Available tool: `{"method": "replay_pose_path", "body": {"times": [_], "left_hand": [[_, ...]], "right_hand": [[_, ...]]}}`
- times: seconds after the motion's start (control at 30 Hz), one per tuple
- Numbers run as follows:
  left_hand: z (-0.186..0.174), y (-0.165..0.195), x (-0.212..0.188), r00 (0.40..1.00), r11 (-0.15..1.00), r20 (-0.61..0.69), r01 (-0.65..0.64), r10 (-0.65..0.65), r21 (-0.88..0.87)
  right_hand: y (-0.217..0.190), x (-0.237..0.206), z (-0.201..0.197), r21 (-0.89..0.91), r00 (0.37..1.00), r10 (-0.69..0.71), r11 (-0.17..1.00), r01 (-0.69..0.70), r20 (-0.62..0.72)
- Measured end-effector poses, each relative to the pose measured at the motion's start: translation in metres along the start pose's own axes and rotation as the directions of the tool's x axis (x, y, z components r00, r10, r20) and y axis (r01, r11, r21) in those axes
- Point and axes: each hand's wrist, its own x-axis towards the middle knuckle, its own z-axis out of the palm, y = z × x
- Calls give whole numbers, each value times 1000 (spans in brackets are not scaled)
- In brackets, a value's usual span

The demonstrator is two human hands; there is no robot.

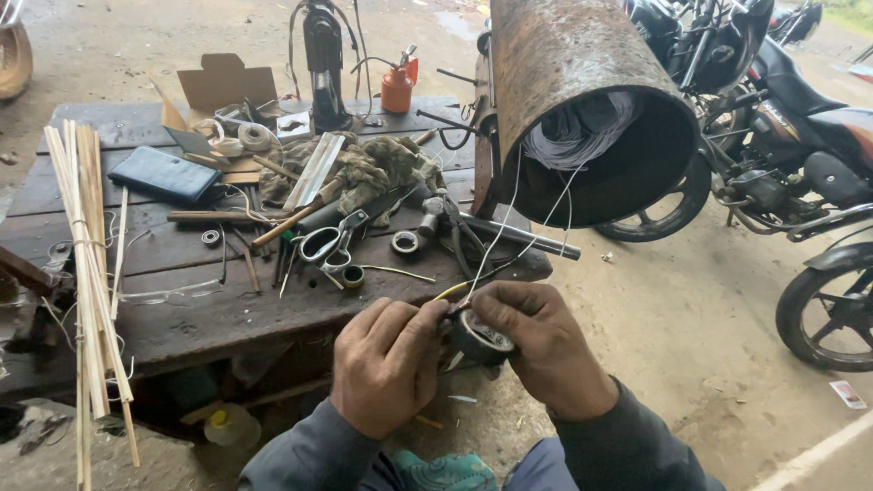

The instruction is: The person wraps black electrical tape around the ends of several colored wires, then cuts a strip of yellow tape and wraps it around a small cylindrical object. The work is performed at a cluttered wooden table with tools and motorcycles visible in the background.

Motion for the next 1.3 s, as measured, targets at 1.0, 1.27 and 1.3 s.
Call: {"method": "replay_pose_path", "body": {"times": [1.0,1.27,1.3], "left_hand": [[-2,7,6,997,998,-55,52,-54,-30],[-5,13,2,983,978,58,180,-175,-101],[-4,16,3,983,976,46,181,-177,-117]], "right_hand": [[5,7,4,2,998,-40,999,40,-54],[0,12,16,-293,956,-280,910,293,84],[2,14,24,-343,943,-334,884,319,17]]}}
